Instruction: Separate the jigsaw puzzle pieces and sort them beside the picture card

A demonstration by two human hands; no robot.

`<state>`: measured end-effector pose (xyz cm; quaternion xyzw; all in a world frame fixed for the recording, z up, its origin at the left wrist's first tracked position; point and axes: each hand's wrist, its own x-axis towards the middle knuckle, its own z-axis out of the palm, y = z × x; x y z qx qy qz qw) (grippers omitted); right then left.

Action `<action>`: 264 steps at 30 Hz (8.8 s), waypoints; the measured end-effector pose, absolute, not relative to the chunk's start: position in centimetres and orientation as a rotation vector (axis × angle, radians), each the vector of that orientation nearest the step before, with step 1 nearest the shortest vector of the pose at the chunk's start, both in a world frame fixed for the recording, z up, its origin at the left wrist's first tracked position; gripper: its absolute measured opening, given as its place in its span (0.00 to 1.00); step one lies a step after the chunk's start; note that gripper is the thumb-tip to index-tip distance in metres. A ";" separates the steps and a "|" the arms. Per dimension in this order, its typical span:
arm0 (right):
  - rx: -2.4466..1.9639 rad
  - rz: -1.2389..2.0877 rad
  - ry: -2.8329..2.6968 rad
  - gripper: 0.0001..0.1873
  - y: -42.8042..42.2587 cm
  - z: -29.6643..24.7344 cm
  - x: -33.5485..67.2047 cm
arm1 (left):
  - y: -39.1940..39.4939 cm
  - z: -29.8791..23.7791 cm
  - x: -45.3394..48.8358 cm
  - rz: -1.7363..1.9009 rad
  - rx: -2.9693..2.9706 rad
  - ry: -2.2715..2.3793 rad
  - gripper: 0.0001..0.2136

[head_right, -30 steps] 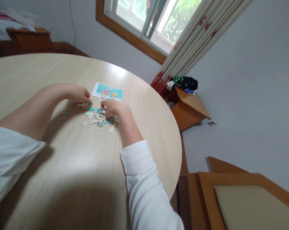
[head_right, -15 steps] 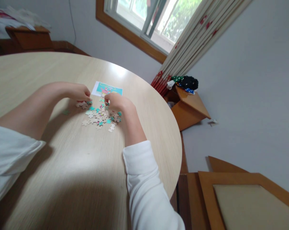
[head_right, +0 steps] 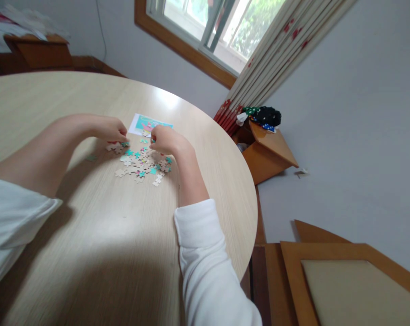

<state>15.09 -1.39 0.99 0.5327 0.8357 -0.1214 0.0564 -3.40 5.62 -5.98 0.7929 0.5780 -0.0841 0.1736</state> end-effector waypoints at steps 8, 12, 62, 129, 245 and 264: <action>1.640 -0.261 2.534 0.09 -1.5 1.4 15.0 | 4.9 -5.3 -3.0 -0.267 2.202 1.656 0.21; 1.651 -0.277 2.512 0.09 -1.6 1.5 15.0 | 4.9 -5.3 -3.0 -0.266 2.211 1.657 0.20; 1.473 -0.312 2.306 0.25 -0.5 -1.2 15.0 | 5.1 -5.0 -3.1 -0.219 2.233 1.577 0.20; 1.379 -0.187 2.563 0.09 -1.4 -0.1 14.2 | 2.9 -3.1 -1.8 -0.200 2.126 1.656 0.06; 1.657 -0.353 2.806 0.10 -0.8 0.1 14.7 | 3.8 -3.9 -1.8 0.034 2.454 1.223 0.18; 1.669 -0.421 2.677 0.05 -1.1 0.3 14.3 | 4.2 -4.1 -1.6 -0.060 2.466 1.203 0.17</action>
